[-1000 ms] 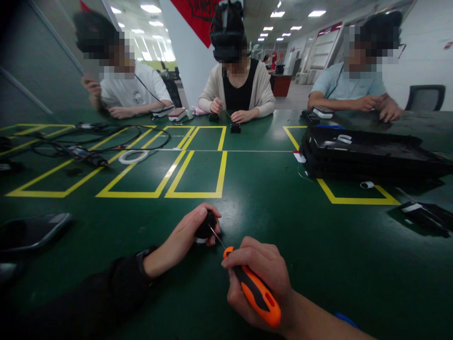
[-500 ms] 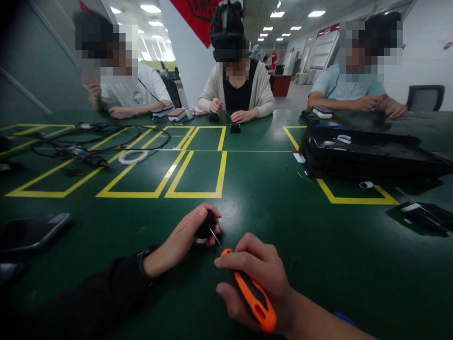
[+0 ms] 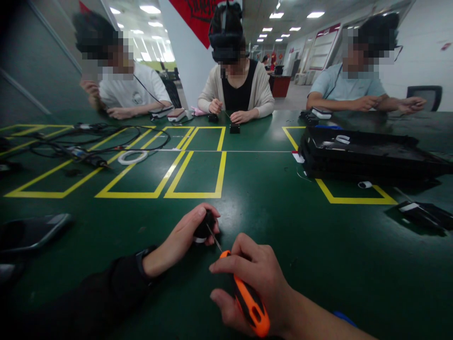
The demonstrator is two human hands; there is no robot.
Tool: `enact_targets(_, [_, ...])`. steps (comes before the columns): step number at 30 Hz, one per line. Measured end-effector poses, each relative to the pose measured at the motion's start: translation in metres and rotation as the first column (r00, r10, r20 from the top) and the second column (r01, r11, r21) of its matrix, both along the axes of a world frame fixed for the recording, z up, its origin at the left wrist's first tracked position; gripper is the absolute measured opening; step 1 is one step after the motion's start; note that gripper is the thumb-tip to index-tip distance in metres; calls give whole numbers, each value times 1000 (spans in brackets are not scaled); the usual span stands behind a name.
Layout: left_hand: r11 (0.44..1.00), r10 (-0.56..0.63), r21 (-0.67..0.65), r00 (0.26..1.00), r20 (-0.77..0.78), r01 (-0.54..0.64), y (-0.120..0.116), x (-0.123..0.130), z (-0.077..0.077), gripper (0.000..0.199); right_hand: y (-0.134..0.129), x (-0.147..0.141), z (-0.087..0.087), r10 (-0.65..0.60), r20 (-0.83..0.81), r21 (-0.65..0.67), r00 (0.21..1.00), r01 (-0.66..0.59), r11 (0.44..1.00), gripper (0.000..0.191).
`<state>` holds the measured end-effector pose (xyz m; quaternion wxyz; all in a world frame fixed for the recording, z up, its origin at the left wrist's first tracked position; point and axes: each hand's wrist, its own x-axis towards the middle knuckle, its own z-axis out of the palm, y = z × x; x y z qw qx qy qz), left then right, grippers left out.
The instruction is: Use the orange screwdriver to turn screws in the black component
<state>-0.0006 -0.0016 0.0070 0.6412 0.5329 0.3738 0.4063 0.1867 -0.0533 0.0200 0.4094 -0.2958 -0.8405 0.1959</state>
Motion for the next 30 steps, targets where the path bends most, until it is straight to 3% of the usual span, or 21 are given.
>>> enact_targets(6, [1000, -5, 16, 1000, 11, 4, 1, 0, -4, 33, 0, -2, 1, -126, -42, 35, 991, 127, 991, 26])
enact_targets(12, [1000, 3, 7, 1000, 6, -3, 0, 0, -1, 34, 1, -1, 0, -7, -45, 64, 999, 10, 998, 20])
enact_targets(17, [1000, 0, 13, 1000, 3, 0, 0, 0, -2, 33, -1, 2, 2, -21, -24, 20, 999, 21, 1000, 22])
enact_targets(22, [1000, 2, 23, 1000, 6, -2, 1, 0, -4, 34, -2, 1, -1, -115, -107, -15, 988, 114, 993, 30])
enact_targets(27, [1000, 12, 7, 1000, -4, -12, 0, 0, -2, 34, 0, 0, -1, 15, -113, -35, 994, -19, 999, 18])
enact_targets(30, [1000, 5, 2, 1000, -2, -5, 0, 0, -2, 34, 0, 1, 2, 23, -79, -34, 997, -26, 999, 22])
